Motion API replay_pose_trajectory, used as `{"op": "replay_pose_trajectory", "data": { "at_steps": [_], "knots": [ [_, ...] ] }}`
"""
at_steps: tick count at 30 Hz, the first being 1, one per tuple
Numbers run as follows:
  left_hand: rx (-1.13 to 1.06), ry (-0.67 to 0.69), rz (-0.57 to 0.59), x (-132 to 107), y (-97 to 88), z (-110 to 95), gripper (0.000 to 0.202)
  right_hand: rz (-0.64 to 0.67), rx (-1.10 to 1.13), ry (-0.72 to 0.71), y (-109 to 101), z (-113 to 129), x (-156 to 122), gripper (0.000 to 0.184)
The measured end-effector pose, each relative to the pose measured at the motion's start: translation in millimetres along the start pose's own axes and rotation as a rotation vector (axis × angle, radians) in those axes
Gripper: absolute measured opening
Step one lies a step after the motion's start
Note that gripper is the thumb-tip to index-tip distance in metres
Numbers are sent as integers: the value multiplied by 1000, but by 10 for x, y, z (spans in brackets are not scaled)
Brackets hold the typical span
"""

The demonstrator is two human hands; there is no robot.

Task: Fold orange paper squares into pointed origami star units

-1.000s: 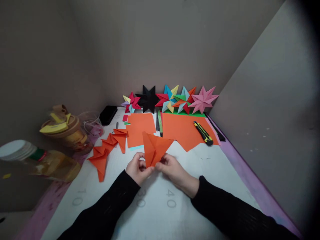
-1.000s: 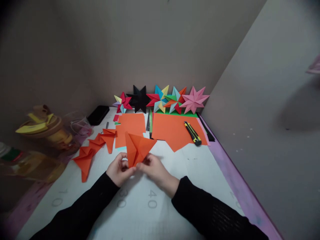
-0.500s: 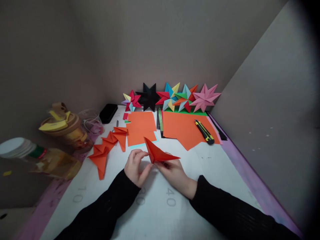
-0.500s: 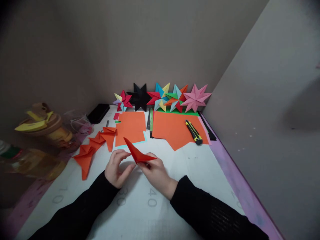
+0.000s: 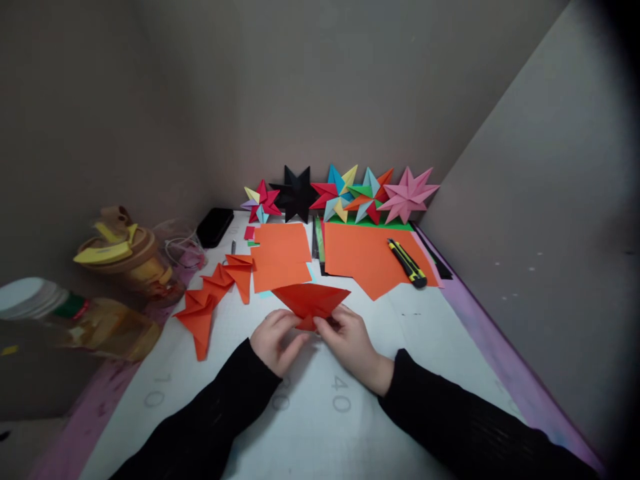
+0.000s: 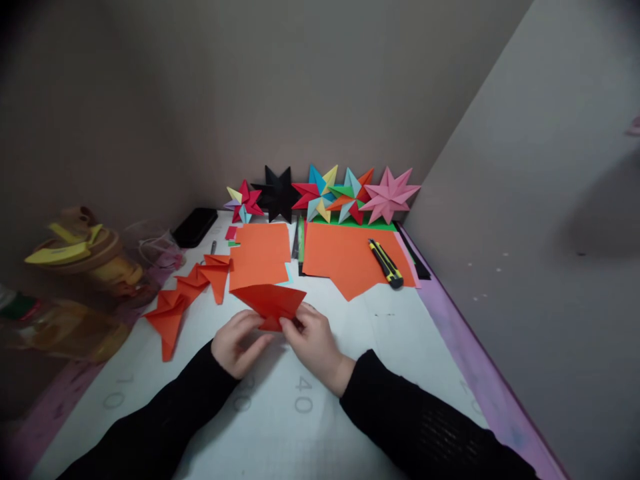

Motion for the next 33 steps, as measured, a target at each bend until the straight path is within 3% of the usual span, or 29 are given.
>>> {"op": "replay_pose_trajectory", "data": {
  "at_steps": [3,10,13,20,33],
  "knots": [
    [21,114,-32,-4,-28,-126,14,-59,3,61,-39,-91,0,19],
    [83,312,-79,-8,-90,-388,27,-53,138,133,-12,-187,-13,10],
    [81,295,-84,-24,-84,-373,35,-33,292,140,18,-172,-17,6],
    [198,156,-156,-8,-137,-257,19,79,645,246,172,-252,-34,13],
    [121,205,-216,-15,-177,-251,38,167,663,233,234,-190,-43,14]
  ]
}}
Point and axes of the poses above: each hand's wrist, its own x-axis towards the middle knuckle, its own y-axis out of the palm, z = x × y, the point moved 8 cm from there along x, towards the middle knuckle, and after that the axes turned 7 degrees about x, right-handed, at the moved point
